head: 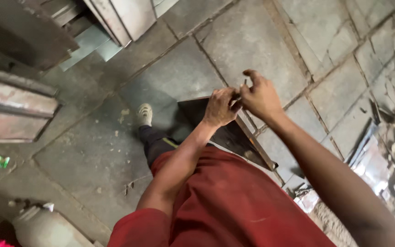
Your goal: The person uses a small metal tool to scrape the edges and surfaces of rectangular metal frames. They repeatedly pick up frames from a stack, scrape them, and place them back down, working on multiple frames in sequence.
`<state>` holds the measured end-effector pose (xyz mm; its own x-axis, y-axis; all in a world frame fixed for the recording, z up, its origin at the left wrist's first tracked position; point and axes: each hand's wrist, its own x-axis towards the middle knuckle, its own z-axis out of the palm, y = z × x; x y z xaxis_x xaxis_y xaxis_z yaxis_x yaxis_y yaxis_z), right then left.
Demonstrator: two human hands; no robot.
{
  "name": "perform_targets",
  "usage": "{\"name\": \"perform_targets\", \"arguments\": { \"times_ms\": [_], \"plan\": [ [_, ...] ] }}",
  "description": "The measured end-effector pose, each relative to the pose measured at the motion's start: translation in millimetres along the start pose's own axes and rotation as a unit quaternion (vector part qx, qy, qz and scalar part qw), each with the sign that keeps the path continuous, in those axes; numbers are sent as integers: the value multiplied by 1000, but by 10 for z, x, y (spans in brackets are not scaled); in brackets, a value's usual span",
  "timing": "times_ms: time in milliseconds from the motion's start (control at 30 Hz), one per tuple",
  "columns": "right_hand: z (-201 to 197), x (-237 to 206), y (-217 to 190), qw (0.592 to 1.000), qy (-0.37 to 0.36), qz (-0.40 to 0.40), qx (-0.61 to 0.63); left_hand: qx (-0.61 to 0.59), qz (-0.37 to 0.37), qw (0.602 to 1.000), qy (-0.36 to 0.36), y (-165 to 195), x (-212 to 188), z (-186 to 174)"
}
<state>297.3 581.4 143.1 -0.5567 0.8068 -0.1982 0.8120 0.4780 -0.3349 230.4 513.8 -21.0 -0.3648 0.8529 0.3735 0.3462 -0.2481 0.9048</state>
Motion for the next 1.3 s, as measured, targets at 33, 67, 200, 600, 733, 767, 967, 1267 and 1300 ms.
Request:
{"name": "perform_targets", "arguments": {
  "times_ms": [33, 67, 200, 600, 733, 767, 967, 1267, 1300],
  "plan": [
    [-52, 3, 0, 999, -38, 7, -18, -6, -3, 1000, -2, 22, 2, -31],
    [-125, 8, 11, 997, -71, 16, -38, -16, -1, 1000, -5, 40, 19, -42],
    [-465, 8, 208, 892, 10, -406, -197, -33, -1, 999, 43, 49, 79, -10],
    [67, 8, 161, 996, -38, -82, 15, -80, -41, 986, 139, -245, -100, 128],
    [-327, 83, 214, 955, -54, -249, -150, -51, -60, 989, 125, -394, -155, 259],
    [-455, 117, 268, 888, 0, -405, -219, -56, -68, 988, 128, -412, -159, 283],
    [-527, 326, 539, 819, -137, -462, -310, -4, -54, 993, 107, -445, -132, 321],
    [-129, 141, 289, 987, -140, 80, 15, 19, -87, 993, 79, -495, -110, 406],
    [-192, 128, 268, 985, -160, 58, -12, 19, -85, 994, 73, -492, -106, 403]
  ]
}}
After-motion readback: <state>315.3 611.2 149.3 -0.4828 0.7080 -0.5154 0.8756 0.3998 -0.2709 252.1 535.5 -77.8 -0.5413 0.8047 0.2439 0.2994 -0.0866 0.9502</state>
